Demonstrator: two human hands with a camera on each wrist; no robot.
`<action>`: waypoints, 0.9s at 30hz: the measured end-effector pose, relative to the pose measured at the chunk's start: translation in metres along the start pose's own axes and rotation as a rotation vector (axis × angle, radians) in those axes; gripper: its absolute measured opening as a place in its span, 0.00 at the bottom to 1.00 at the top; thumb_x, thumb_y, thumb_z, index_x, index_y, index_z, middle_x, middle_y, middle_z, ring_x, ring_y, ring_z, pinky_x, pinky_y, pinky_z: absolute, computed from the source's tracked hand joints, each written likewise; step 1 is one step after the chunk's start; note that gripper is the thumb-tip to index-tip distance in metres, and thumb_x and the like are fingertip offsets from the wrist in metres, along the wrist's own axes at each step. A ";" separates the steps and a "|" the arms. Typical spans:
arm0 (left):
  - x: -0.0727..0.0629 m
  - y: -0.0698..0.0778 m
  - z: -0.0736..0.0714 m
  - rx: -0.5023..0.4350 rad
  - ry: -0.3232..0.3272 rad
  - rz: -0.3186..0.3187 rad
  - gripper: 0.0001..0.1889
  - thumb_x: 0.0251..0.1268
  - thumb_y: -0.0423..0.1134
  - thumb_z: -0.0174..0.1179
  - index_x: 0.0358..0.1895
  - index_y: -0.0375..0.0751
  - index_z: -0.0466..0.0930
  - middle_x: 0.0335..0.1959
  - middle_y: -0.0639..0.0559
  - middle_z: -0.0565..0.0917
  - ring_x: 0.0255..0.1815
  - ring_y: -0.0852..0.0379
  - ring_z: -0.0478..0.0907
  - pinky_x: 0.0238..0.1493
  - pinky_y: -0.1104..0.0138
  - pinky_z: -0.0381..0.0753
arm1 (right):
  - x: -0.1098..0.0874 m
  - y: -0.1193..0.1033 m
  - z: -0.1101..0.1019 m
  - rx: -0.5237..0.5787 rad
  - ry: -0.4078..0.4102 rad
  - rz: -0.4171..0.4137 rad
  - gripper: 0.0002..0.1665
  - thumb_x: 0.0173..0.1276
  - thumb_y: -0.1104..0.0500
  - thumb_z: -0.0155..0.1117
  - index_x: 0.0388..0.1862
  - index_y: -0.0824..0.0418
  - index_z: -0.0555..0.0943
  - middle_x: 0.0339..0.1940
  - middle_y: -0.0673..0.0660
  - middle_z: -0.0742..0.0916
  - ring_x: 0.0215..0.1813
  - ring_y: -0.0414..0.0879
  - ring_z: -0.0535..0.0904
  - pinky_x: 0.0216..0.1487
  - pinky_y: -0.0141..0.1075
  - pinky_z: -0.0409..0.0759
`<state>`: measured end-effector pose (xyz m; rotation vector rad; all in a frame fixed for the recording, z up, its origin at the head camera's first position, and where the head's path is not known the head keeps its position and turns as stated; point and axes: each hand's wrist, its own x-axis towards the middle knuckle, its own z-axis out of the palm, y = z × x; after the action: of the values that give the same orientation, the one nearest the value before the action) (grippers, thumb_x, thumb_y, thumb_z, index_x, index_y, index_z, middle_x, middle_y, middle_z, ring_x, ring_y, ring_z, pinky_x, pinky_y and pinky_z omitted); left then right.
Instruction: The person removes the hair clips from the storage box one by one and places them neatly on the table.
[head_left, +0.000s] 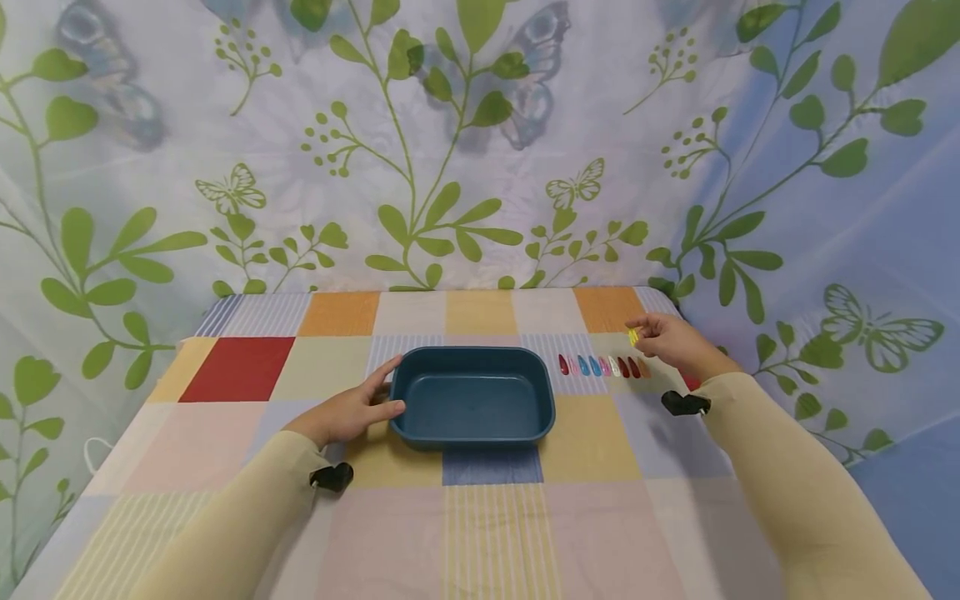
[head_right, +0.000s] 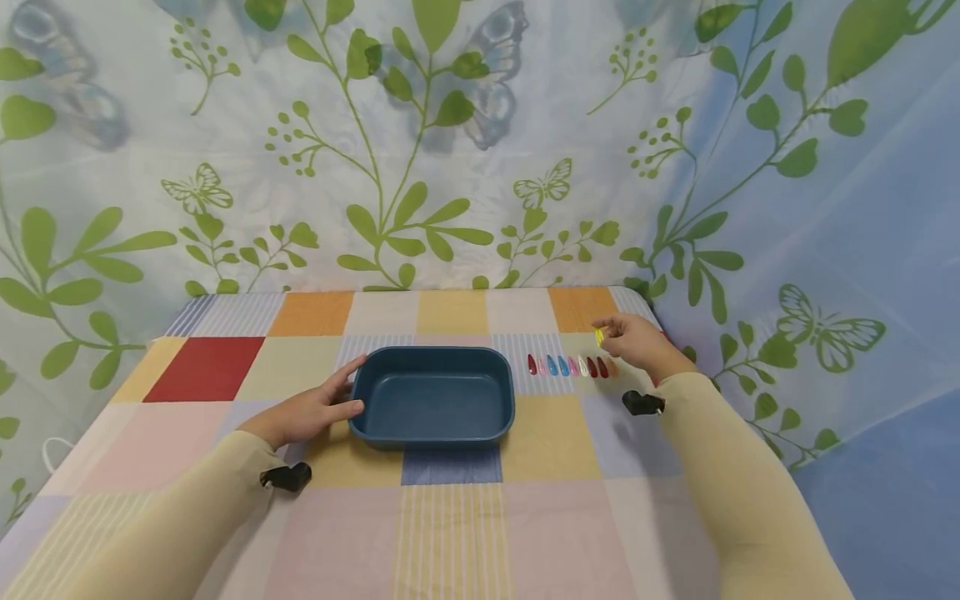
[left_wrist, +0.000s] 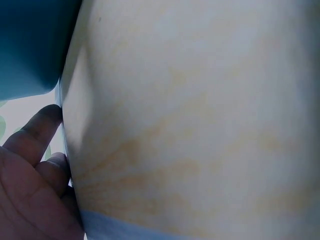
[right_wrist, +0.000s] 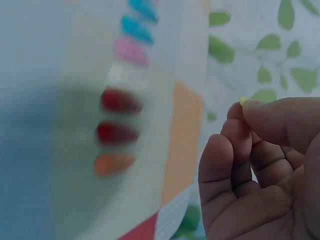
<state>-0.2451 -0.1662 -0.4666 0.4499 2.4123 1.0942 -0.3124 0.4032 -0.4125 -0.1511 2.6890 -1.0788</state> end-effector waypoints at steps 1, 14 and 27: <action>0.000 0.000 0.000 -0.002 0.000 0.003 0.46 0.77 0.61 0.59 0.86 0.73 0.36 0.83 0.35 0.62 0.83 0.31 0.60 0.78 0.31 0.58 | -0.001 0.005 -0.002 -0.004 0.000 0.008 0.31 0.78 0.63 0.56 0.77 0.69 0.69 0.46 0.59 0.82 0.46 0.50 0.78 0.50 0.42 0.81; 0.000 0.000 0.000 0.003 -0.003 0.007 0.46 0.78 0.61 0.58 0.86 0.72 0.36 0.83 0.34 0.61 0.84 0.30 0.58 0.77 0.30 0.58 | -0.010 0.049 -0.007 -0.135 0.020 0.066 0.27 0.68 0.68 0.60 0.66 0.75 0.75 0.39 0.58 0.83 0.34 0.45 0.76 0.34 0.34 0.76; 0.001 0.000 -0.001 0.003 0.000 0.003 0.46 0.78 0.61 0.58 0.86 0.73 0.36 0.83 0.34 0.61 0.83 0.30 0.59 0.77 0.30 0.58 | -0.001 0.064 0.001 -0.156 -0.011 0.157 0.24 0.69 0.66 0.61 0.63 0.70 0.79 0.42 0.61 0.82 0.26 0.45 0.73 0.26 0.36 0.72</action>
<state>-0.2461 -0.1665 -0.4665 0.4549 2.4145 1.0926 -0.3113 0.4489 -0.4569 0.0271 2.7212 -0.8210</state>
